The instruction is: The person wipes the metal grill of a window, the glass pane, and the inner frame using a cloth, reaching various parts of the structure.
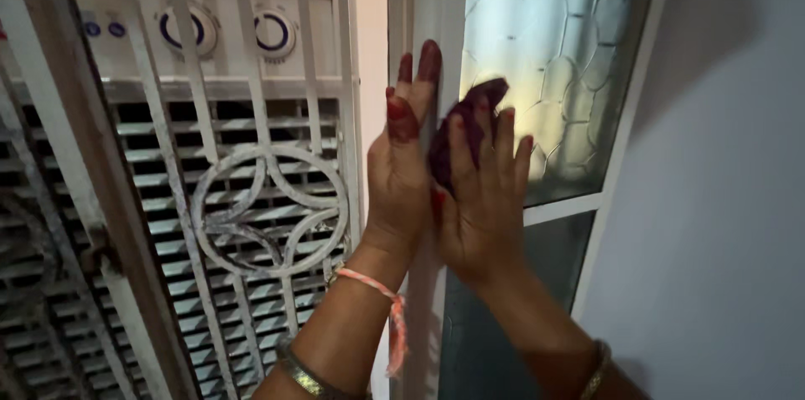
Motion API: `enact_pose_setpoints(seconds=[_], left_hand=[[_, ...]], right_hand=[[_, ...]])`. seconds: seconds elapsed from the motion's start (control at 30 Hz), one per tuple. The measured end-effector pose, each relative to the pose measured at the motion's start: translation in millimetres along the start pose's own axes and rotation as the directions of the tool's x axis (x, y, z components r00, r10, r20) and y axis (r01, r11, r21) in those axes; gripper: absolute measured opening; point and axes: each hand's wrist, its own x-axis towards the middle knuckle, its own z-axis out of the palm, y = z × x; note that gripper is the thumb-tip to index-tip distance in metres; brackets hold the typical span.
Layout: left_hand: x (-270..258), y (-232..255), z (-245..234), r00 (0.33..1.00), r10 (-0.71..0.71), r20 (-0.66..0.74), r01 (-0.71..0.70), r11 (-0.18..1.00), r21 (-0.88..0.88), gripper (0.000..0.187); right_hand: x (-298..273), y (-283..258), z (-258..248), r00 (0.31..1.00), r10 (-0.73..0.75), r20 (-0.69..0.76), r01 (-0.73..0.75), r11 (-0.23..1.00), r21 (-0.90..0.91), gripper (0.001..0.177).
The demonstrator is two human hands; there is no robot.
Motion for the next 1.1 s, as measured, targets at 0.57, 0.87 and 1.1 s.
enact_pose_setpoints(seconds=[0.57,0.87,1.1], left_hand=[[75.9,13.6,29.8,0.961,0.201,-0.192,-0.245,0.938,-0.245,0.077],[45.4,7.8,59.2,0.951,0.259,-0.166,-0.065,0.697,0.714,0.049],[20.6,5.0,66.0,0.956,0.282,0.073,-0.145,0.243,0.959,0.059]], right_hand=[[185.7,17.7,0.6,0.965,-0.122,-0.232,0.112,0.992,-0.059,0.055],[113.4,62.3,-3.0,0.977,-0.099,-0.188,0.088,0.994,-0.063,0.065],[43.6,143.7,-23.9,0.931,0.179,-0.317,-0.248,0.950,-0.192,0.068]])
